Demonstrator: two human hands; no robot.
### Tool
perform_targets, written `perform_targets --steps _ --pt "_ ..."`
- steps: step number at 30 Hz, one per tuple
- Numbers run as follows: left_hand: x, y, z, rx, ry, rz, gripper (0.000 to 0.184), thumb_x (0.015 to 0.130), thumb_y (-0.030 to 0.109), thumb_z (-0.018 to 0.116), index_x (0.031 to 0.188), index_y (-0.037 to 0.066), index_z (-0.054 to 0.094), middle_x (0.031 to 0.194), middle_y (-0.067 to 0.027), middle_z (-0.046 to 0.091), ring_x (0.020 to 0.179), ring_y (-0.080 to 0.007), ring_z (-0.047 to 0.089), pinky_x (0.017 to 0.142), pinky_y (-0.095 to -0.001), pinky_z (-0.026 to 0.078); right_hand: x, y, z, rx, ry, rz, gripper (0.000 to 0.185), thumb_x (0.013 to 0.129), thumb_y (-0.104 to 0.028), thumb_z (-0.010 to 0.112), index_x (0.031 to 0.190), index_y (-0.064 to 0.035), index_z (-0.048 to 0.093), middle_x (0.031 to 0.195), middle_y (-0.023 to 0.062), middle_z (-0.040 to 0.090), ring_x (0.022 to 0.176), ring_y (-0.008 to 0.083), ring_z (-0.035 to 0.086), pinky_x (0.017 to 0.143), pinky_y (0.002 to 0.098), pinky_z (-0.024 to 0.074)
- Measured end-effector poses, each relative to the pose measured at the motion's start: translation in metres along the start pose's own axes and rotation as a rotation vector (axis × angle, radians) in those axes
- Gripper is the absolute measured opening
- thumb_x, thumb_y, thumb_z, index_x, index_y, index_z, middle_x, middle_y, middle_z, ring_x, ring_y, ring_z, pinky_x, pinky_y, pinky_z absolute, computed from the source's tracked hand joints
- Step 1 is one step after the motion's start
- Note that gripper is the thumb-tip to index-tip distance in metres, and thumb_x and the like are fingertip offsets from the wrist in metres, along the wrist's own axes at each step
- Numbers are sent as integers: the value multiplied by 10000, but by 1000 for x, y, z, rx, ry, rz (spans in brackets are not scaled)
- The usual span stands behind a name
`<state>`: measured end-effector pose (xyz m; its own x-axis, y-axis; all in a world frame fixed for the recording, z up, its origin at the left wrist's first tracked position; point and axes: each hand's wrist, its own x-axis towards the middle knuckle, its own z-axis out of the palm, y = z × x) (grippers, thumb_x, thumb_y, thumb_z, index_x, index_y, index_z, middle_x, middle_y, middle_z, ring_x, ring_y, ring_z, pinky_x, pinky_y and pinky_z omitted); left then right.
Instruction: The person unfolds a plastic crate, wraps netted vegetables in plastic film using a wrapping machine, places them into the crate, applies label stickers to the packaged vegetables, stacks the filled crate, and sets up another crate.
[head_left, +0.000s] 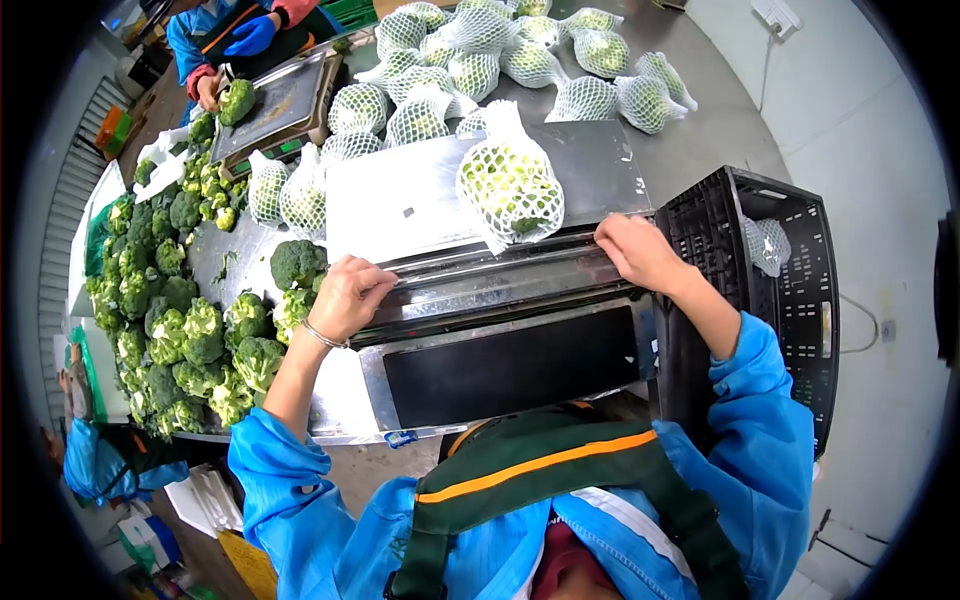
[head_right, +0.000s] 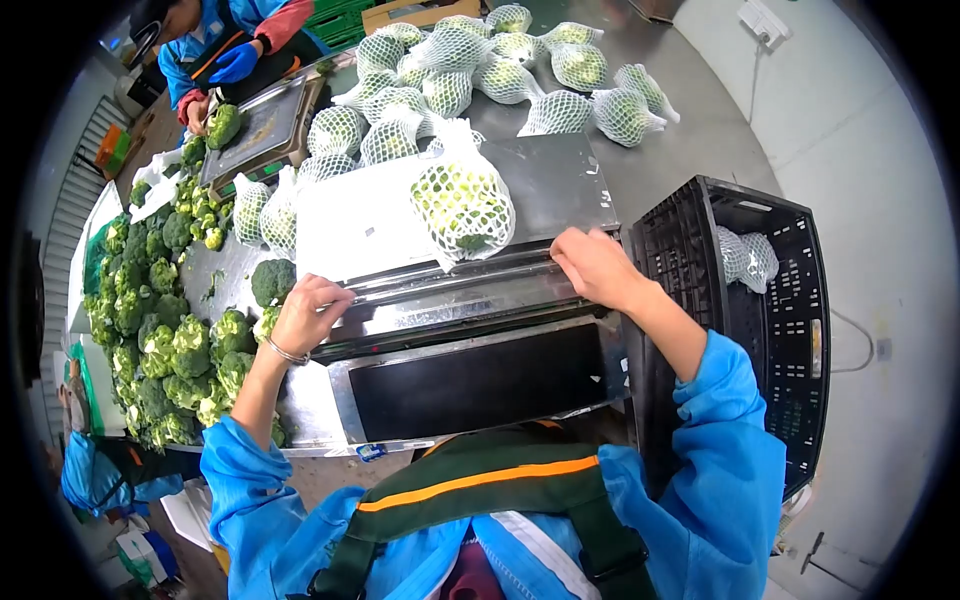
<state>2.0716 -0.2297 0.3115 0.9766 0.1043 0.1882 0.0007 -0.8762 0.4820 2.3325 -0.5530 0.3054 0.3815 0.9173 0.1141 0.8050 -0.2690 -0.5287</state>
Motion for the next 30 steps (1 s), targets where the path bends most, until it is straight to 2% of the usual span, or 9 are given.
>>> perform_targets --steps 2,3,6,7,14,18,24,27,30 --pt "-3 1 3 -55 39 -28 69 738 62 626 800 49 652 746 -90 600 730 -256 548 668 -333 452 -3 -20 -6 507 -9 430 51 836 -86 521 828 -42 546 774 51 553 634 155 530 590 295 416" --pt "-4 2 6 -107 74 -47 66 743 60 621 801 43 648 755 -93 602 735 -259 553 671 -333 454 -3 -26 -9 709 103 445 69 854 -68 497 850 -19 545 792 62 556 622 142 534 546 274 428" --pt "-6 4 10 -162 83 -105 60 756 56 612 801 27 639 768 -100 607 750 -265 565 677 -333 458 -11 -21 -9 197 100 172 69 829 -71 531 878 -30 558 816 71 565 659 194 558 597 280 455" --pt "-6 5 9 -161 65 -121 59 760 55 609 801 23 637 771 -103 608 756 -267 569 679 -333 459 -10 -17 -6 22 80 -53 111 799 -87 564 904 -53 574 865 68 572 712 243 572 633 302 476" --pt "-1 3 4 -58 11 -3 64 743 59 616 796 35 642 757 -100 609 728 -266 557 671 -340 452 2 -22 6 -441 -94 -112 120 731 -147 612 830 -89 577 802 51 530 721 235 571 638 347 453" --pt "-3 3 7 -27 1 18 63 737 70 619 791 52 647 747 -90 610 713 -264 549 664 -344 444 6 -14 15 -464 -96 -149 70 705 -153 585 692 -88 563 719 48 529 681 234 565 591 348 432" --pt "-1 4 5 -29 17 19 65 730 64 619 788 46 643 751 -93 612 689 -266 544 649 -345 440 9 -7 16 -400 -43 -197 61 684 -151 583 682 -95 560 684 50 530 617 247 556 557 362 433" --pt "-1 5 3 -33 20 14 66 732 57 615 791 41 641 758 -99 611 701 -268 554 661 -345 445 11 -11 17 -335 5 -128 70 679 -122 597 716 -79 556 674 59 526 613 249 548 562 340 445" --pt "-5 6 2 -61 63 -22 63 743 38 603 798 28 630 775 -110 608 731 -271 573 675 -336 455 5 -19 17 13 160 155 100 674 -65 608 747 -49 542 681 66 512 602 223 549 561 294 451"
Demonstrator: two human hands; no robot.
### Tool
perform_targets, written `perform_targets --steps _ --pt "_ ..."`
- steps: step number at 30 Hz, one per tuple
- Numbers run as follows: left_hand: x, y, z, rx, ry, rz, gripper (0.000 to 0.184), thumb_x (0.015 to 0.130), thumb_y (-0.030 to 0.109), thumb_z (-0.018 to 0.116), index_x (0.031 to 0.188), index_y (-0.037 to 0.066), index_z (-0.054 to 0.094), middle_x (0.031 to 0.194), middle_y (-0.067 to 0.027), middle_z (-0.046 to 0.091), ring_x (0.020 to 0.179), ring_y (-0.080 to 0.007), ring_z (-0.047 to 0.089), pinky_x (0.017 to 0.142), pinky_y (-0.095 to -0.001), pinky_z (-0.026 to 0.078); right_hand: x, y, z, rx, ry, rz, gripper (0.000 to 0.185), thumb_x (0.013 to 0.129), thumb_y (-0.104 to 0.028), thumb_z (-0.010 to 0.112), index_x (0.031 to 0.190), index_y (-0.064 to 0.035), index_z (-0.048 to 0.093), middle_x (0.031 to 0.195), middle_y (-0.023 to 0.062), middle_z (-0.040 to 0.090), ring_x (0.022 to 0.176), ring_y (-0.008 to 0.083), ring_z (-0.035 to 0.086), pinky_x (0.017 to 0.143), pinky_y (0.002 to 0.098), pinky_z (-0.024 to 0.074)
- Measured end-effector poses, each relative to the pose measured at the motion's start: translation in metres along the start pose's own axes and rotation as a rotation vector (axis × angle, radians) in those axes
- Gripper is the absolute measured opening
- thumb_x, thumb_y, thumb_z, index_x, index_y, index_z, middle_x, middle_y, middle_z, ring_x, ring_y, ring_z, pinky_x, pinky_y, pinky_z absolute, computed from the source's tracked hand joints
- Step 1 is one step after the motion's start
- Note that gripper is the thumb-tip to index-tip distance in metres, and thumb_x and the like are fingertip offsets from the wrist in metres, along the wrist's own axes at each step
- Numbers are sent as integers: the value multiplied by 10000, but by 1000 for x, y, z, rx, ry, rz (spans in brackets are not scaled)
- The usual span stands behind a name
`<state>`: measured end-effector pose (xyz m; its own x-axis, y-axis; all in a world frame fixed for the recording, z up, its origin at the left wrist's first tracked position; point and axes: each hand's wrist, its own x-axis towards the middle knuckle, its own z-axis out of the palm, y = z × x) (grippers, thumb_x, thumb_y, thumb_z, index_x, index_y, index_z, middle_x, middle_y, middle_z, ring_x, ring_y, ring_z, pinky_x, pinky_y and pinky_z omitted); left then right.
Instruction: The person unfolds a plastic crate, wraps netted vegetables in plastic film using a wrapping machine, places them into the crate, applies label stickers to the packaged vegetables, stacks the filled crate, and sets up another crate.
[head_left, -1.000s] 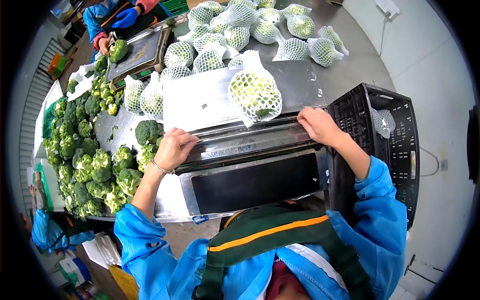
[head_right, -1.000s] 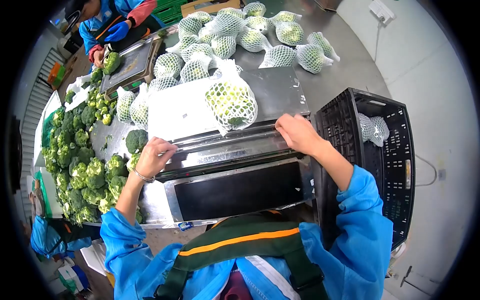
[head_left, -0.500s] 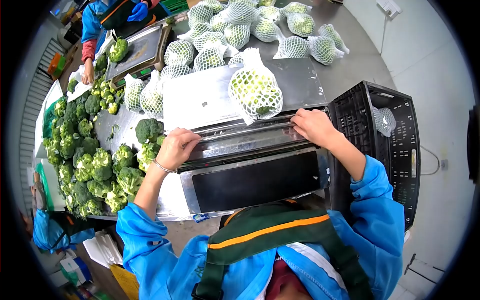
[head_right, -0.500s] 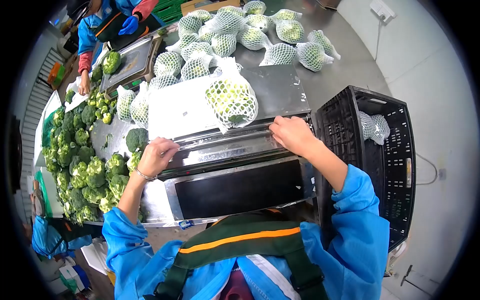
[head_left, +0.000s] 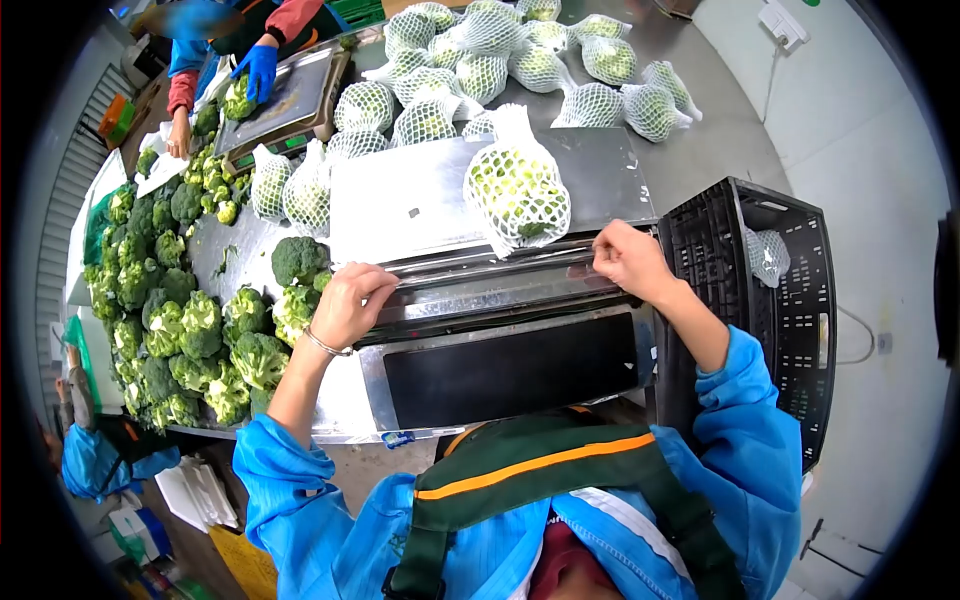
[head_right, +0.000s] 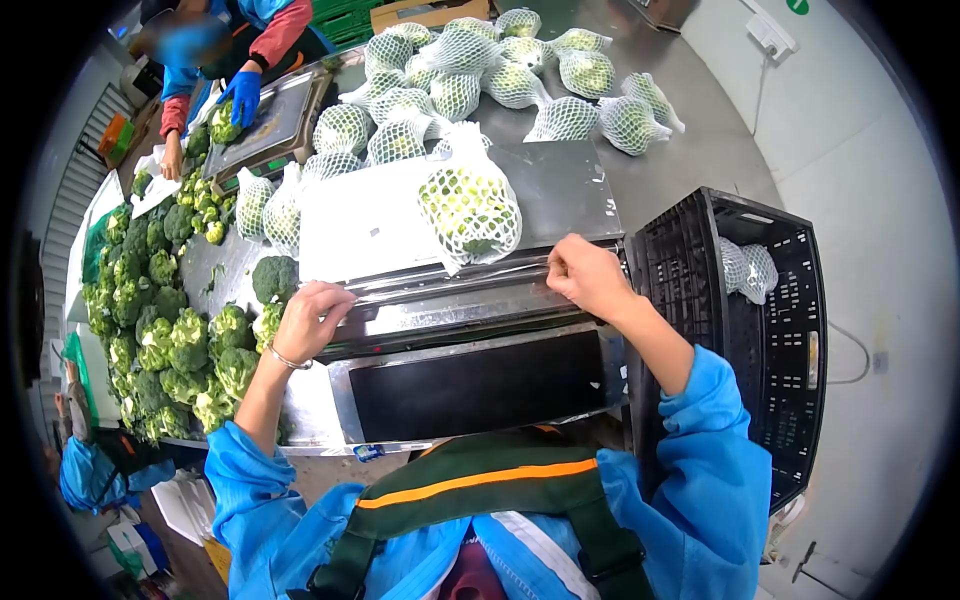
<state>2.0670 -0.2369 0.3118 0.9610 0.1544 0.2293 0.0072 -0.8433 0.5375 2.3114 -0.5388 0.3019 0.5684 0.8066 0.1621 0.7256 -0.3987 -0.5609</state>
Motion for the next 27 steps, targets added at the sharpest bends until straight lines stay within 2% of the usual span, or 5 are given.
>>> perform_targets --steps 6,10,14,19,27 --pt "-28 35 -23 -623 45 -431 123 799 -28 522 914 2 555 855 -114 616 784 -235 620 653 -304 497 -37 -32 -41 533 -89 108 124 684 55 571 755 -38 530 688 43 530 670 149 592 572 242 460" --pt "-26 60 -61 -304 41 147 134 875 -21 397 921 -1 521 872 -122 619 800 -227 630 652 -303 519 -45 -54 -101 220 57 -221 161 717 112 497 787 -30 527 786 111 581 757 175 629 612 261 501" --pt "74 57 -87 -526 438 66 155 933 46 369 986 -16 501 936 -126 608 923 -186 589 824 -291 464 39 -45 -128 547 384 -229 138 786 84 456 845 -10 539 850 114 587 817 173 600 741 278 485" --pt "146 -62 -6 155 -29 426 599 737 -43 527 1297 45 337 1291 -180 403 1189 -315 401 990 -379 341 115 52 -38 -89 -80 -407 482 708 48 507 1177 -50 451 1167 141 484 1077 302 481 920 360 390" --pt "155 -16 35 -497 -303 182 975 574 110 776 1376 108 222 1304 -176 410 1174 -262 440 984 -352 350 108 60 59 1035 -428 58 792 676 -2 694 1324 -39 241 1277 132 406 1133 200 449 975 340 374"
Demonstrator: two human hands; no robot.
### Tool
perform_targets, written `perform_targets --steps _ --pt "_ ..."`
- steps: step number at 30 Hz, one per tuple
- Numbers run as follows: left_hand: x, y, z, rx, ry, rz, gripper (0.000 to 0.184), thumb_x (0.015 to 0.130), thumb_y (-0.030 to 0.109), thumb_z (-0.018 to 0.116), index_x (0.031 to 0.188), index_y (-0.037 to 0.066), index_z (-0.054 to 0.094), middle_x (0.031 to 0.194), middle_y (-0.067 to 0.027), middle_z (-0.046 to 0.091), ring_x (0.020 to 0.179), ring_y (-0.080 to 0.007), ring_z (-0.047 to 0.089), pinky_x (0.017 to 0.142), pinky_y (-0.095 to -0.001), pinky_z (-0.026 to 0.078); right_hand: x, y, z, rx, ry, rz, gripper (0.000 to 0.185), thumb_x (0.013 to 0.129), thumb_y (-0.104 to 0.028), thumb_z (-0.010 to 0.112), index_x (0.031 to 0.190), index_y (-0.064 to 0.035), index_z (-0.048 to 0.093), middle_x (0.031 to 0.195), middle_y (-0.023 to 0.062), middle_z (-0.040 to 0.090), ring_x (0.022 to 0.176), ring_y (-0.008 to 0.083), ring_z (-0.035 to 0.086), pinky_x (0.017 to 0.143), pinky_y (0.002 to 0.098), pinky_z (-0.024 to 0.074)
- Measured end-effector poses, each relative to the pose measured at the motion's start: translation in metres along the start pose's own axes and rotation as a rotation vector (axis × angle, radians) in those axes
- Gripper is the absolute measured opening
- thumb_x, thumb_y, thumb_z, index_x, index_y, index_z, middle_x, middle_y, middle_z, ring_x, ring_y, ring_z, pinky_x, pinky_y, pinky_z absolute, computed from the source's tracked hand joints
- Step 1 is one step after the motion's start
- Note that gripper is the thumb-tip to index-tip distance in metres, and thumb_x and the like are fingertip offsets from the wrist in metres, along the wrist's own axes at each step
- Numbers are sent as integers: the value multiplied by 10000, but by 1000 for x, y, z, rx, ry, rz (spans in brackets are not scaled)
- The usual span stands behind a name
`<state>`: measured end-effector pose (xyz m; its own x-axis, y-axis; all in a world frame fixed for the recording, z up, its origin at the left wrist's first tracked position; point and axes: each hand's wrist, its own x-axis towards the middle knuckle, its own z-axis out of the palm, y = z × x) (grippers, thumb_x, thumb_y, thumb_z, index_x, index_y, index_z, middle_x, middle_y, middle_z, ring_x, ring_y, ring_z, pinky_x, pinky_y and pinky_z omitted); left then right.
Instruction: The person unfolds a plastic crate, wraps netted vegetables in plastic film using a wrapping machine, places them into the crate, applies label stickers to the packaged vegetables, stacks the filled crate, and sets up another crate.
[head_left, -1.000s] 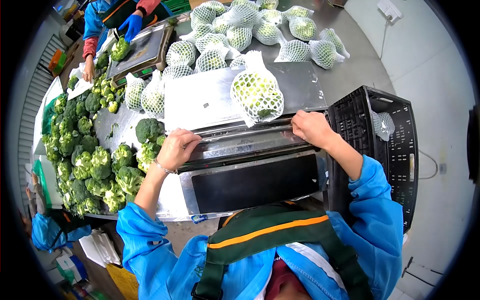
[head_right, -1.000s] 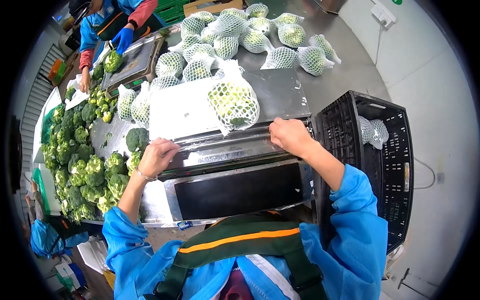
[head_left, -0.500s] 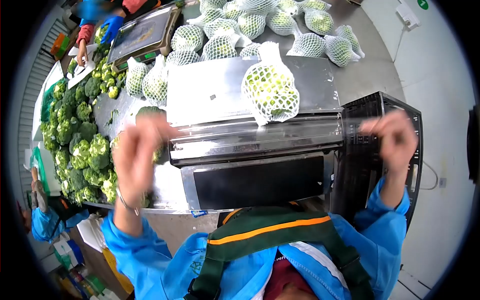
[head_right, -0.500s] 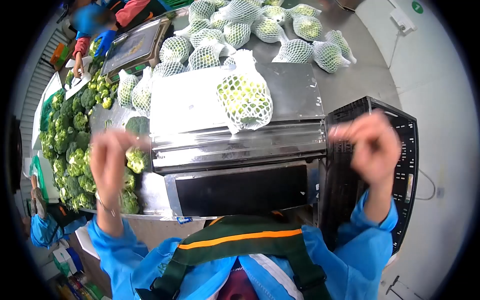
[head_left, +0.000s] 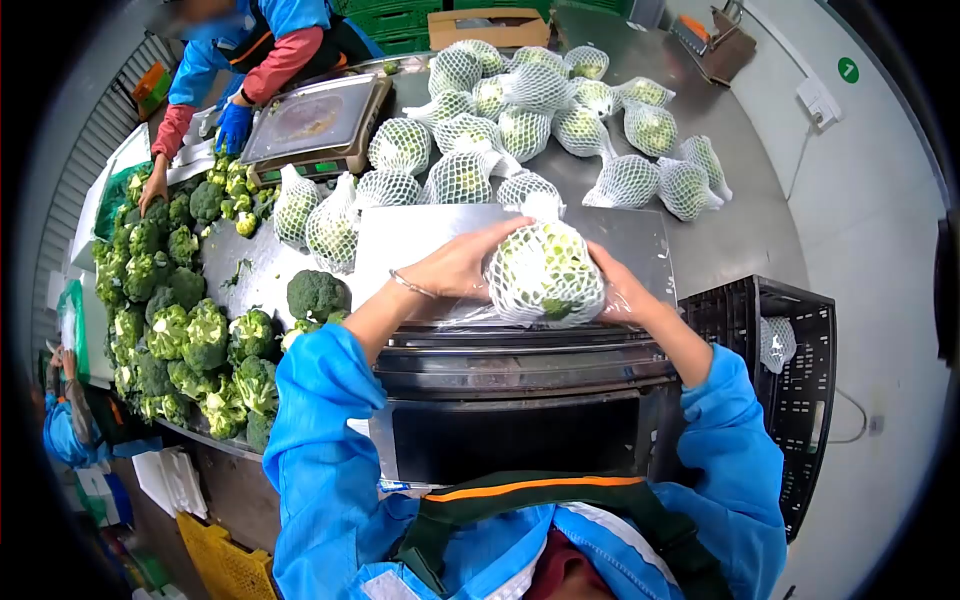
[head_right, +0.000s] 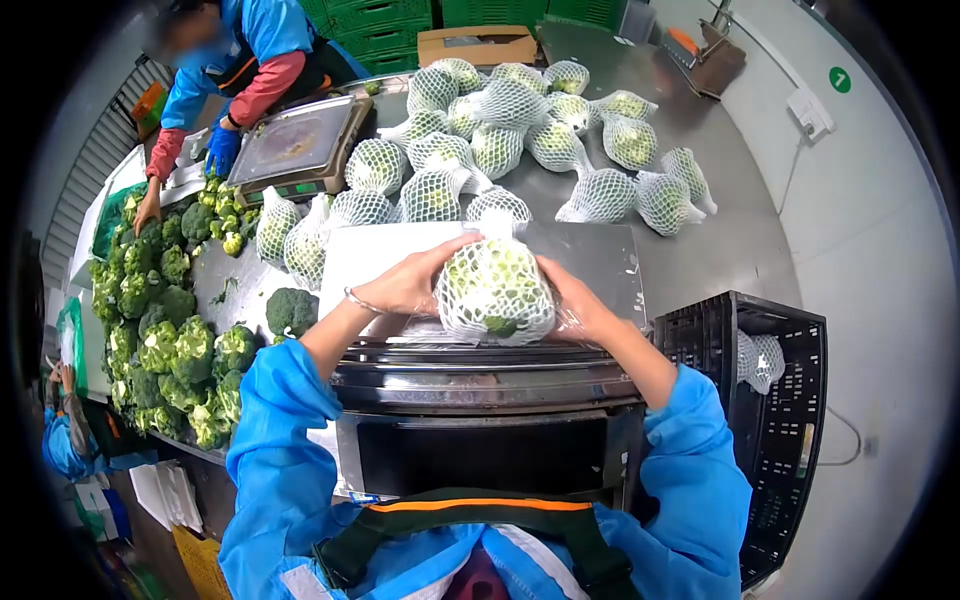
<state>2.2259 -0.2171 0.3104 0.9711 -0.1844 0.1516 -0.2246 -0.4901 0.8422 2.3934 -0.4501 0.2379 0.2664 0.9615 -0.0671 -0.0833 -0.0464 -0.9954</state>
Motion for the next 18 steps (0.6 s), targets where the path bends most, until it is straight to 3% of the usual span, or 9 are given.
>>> perform_targets --steps 1,3,8,11,13,14,15,17,18 --pt "-9 3 6 -162 21 -122 959 540 131 804 1342 79 280 1239 -153 482 1097 -195 495 939 -328 395 -13 -14 9 268 -9 108 770 677 9 690 1312 -34 256 1268 118 413 1122 184 454 961 332 392" --pt "-27 28 14 -159 77 -140 894 556 180 786 1306 87 310 1131 -179 546 962 -254 592 836 -322 469 -40 -39 26 556 24 257 770 645 -25 719 1285 -24 292 1237 105 437 1099 169 466 941 323 408" --pt "-84 116 41 -207 -172 -239 866 539 307 818 1190 43 310 1004 -182 602 775 -253 642 664 -332 518 -129 -122 86 -537 -184 96 880 513 -228 852 1225 -7 385 1141 117 512 1063 186 494 917 323 402" --pt "-129 142 78 -532 -347 -426 775 703 338 730 1238 34 259 1033 -187 586 828 -240 640 657 -319 529 -177 -112 116 -116 -213 295 750 621 -246 792 1224 -15 410 1141 155 526 1009 227 554 865 346 465" --pt "-158 146 94 -996 -424 -660 726 841 323 582 1334 13 147 1103 -189 553 940 -246 610 684 -307 533 -201 -89 116 223 -335 1031 622 753 -295 675 1234 -7 406 1115 204 535 881 252 616 724 343 540" --pt "-177 133 104 -1242 -399 -743 750 888 294 503 1376 6 11 1165 -195 515 1052 -255 553 749 -305 520 -228 -64 116 518 -174 939 629 812 -382 570 1249 30 381 1103 260 528 810 285 640 576 313 559" --pt "-196 125 112 -1615 -229 -806 633 888 241 508 1352 -31 174 1265 -204 433 1126 -279 499 715 -273 518 -251 -41 112 789 -117 853 727 803 -437 551 1265 83 339 1159 307 479 966 366 582 736 380 536" --pt "-230 115 135 -1350 -158 -583 451 897 198 497 1268 -36 387 1228 -185 488 1075 -237 534 763 -281 501 -272 -36 127 1278 111 753 789 794 -458 555 1267 122 306 1203 333 431 1100 417 481 889 441 445" --pt "-230 122 139 -992 -169 -610 301 903 144 482 1151 -21 528 1043 -134 606 943 -159 577 774 -274 478 -271 -43 144 1282 126 604 723 830 -396 533 1282 117 298 1231 330 409 1181 427 394 976 462 344"
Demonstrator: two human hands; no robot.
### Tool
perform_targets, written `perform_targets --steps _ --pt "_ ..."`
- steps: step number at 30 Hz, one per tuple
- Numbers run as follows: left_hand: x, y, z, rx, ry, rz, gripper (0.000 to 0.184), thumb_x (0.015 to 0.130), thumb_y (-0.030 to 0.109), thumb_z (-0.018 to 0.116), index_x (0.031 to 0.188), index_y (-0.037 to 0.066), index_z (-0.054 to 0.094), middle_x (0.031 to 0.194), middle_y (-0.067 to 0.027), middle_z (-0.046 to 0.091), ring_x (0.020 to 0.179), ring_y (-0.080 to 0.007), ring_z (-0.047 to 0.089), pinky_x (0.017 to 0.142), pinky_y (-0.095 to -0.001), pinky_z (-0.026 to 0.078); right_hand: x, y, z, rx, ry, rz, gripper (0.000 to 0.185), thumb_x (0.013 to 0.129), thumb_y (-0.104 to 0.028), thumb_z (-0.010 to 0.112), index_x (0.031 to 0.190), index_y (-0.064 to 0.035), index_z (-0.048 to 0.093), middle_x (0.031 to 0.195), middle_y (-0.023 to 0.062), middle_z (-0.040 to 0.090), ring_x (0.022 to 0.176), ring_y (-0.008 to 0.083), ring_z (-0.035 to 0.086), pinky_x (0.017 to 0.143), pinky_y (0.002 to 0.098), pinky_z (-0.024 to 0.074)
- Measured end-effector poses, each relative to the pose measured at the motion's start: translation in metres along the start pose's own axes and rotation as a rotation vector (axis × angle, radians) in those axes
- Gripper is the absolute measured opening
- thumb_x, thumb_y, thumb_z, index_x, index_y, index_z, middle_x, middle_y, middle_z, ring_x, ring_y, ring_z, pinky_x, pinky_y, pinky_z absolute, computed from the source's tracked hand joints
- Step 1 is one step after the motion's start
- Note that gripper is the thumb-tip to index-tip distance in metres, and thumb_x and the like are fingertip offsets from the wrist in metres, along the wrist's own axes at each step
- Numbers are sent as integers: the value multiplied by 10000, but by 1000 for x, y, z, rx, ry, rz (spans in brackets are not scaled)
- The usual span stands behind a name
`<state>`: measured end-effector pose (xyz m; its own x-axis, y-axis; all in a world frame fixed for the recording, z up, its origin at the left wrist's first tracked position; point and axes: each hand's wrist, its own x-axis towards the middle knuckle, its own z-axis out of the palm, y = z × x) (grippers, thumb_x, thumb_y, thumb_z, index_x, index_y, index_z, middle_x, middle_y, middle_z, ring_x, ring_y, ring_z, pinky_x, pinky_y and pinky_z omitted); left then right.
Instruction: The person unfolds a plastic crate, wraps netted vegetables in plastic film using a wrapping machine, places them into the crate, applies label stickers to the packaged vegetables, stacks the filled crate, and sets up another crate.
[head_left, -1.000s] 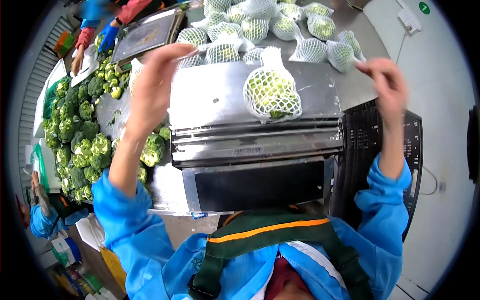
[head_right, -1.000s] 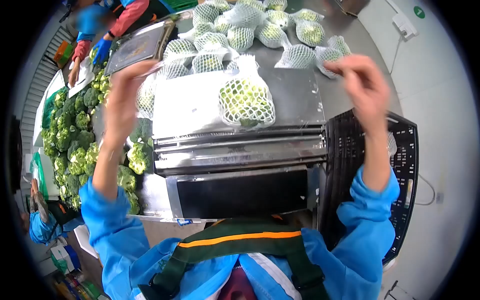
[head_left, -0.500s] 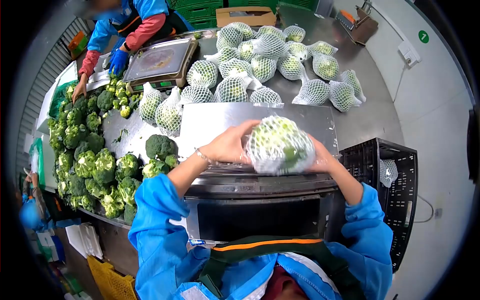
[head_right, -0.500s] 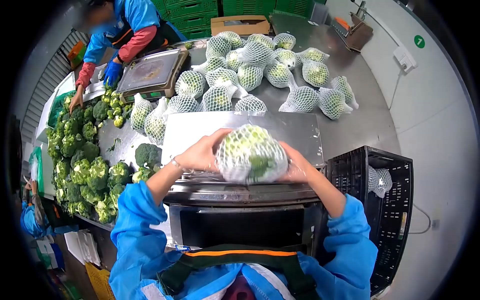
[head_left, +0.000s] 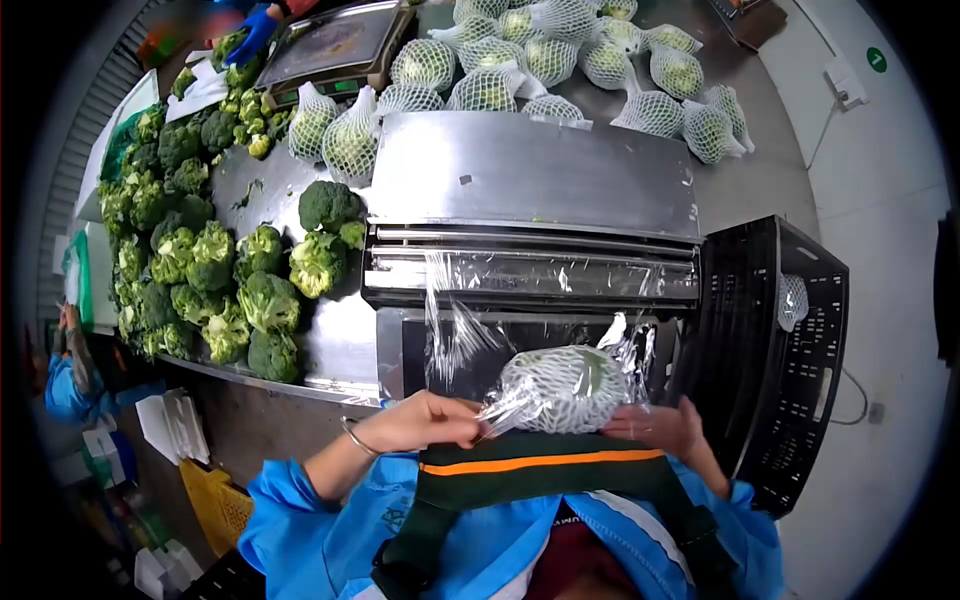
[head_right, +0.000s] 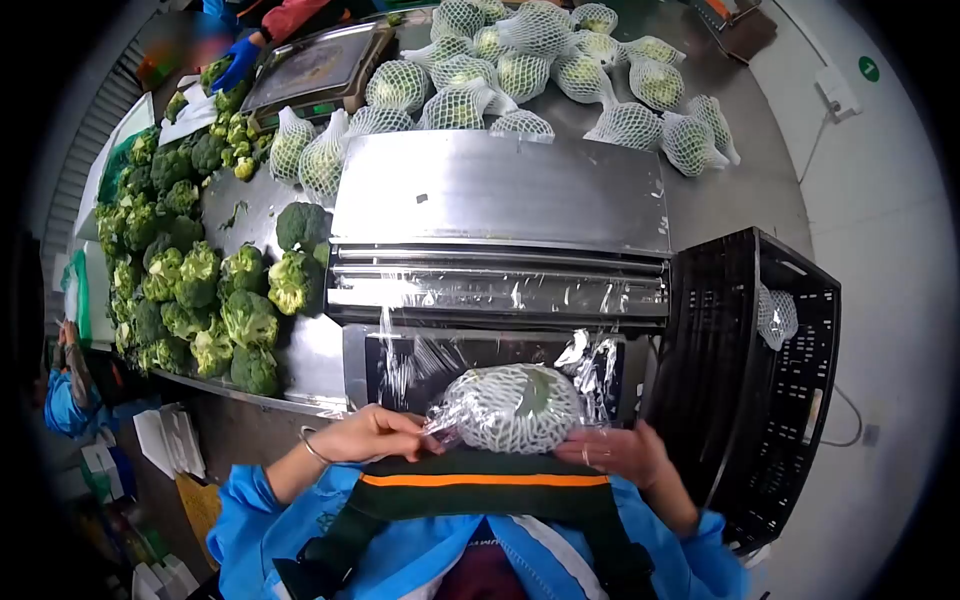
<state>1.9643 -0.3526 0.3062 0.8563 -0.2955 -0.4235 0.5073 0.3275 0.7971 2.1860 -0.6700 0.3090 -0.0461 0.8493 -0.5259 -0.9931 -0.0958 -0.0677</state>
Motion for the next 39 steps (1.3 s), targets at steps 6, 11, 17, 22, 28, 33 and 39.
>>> perform_targets --steps 6,11,17,22,28,33,39 --pt "59 -17 20 12 995 381 214 909 204 499 803 28 559 618 18 507 505 -40 445 450 -202 351 57 44 -2 -173 766 -761 249 928 -277 433 763 -94 474 457 -22 357 312 63 284 292 211 198" --pt "12 -63 25 -862 1008 144 210 916 251 475 771 100 494 512 62 361 381 -29 294 341 -187 213 5 53 -56 143 582 -462 358 946 -376 339 758 -124 510 444 -67 300 291 61 248 280 208 202" --pt "70 -136 54 317 739 -38 243 833 230 583 930 9 611 762 -59 633 659 -125 586 618 -258 482 80 123 -111 -1195 622 -337 389 884 -330 458 1167 -70 520 1137 115 567 1024 241 551 876 359 429" --pt "79 -116 60 358 226 345 297 831 126 564 1103 5 550 1039 -71 619 894 -149 587 805 -293 462 11 116 -69 -716 505 -271 391 887 -344 434 1168 -85 518 1137 96 566 1028 243 548 875 370 434" --pt "128 8 104 -486 43 585 260 912 259 447 1016 22 468 1105 -109 416 1080 -198 399 951 -318 302 -48 70 -25 -289 342 -787 395 891 -360 406 1170 -103 515 1138 73 565 1033 245 545 874 382 439" --pt "133 151 111 972 25 906 611 784 395 596 1220 13 404 1275 -202 333 1197 -320 314 1000 -461 193 -123 -11 9 -48 180 -1435 399 894 -374 382 1171 -118 513 1138 54 565 1037 247 543 873 392 444" --pt "102 188 -135 804 1327 781 471 868 170 539 1287 38 370 1276 -119 416 1126 -221 425 928 -324 351 -223 -100 -114 95 831 -1517 460 831 -503 430 1138 -176 533 1105 7 581 980 224 573 783 389 497"
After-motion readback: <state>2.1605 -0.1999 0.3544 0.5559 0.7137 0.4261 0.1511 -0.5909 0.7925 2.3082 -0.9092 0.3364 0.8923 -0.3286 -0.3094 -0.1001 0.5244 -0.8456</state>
